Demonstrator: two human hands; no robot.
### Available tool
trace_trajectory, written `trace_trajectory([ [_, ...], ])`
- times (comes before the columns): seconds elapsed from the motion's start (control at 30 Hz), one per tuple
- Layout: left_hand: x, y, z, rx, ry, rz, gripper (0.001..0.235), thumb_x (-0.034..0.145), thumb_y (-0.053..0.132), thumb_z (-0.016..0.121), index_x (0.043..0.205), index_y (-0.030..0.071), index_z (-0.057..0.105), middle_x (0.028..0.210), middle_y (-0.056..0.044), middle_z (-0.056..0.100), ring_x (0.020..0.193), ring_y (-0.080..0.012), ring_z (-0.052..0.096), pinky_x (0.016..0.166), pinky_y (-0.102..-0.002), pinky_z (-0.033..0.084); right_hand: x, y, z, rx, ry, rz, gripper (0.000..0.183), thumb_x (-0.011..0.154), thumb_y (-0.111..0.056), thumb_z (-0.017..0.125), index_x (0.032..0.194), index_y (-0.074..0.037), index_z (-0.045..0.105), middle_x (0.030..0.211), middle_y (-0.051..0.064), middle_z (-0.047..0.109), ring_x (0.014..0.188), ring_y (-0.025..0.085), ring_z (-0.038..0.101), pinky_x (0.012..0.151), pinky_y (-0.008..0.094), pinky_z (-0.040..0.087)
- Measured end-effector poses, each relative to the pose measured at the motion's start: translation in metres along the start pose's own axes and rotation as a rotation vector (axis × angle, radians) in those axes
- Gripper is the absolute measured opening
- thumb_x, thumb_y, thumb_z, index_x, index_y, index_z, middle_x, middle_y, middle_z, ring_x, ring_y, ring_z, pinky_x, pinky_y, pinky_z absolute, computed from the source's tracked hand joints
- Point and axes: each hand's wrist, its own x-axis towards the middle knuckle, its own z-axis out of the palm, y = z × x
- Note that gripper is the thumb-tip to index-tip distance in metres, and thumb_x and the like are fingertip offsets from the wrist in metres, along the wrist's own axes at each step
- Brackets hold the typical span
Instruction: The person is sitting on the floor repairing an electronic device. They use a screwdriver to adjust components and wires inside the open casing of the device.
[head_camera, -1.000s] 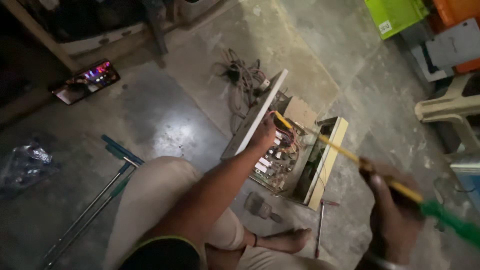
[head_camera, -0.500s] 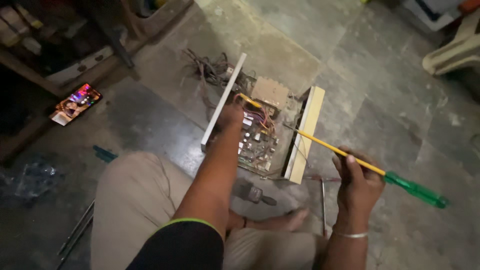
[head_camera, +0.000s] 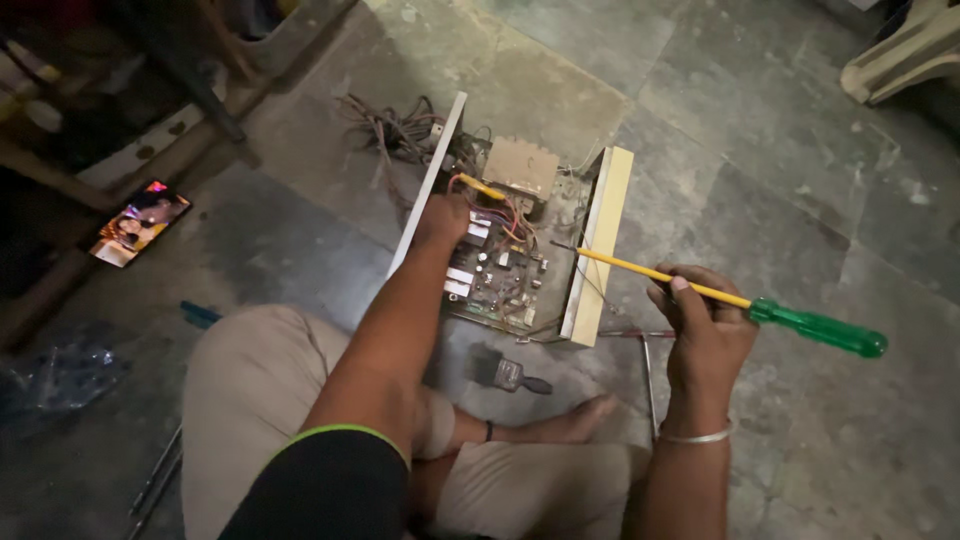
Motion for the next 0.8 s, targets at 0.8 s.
trace_trajectory([
  [0.8, -0.037, 0.023, -0.055, 0.080, -0.112, 0.104, 0.055, 0.095, 0.051, 0.057, 0.099, -0.001, 0.076, 0.101, -0.026, 0.073, 0.099, -0.0414, 0.072, 0.088, -0.049, 0.057, 0.002, 0.018, 0.010, -0.072, -0.048, 0.013, 0.016, 0.094, 0.003, 0.067, 0.109, 0.010, 0.067, 0.106, 0.021, 0.073, 0.096, 0.027, 0.075, 0.086, 0.036, 0.066],
])
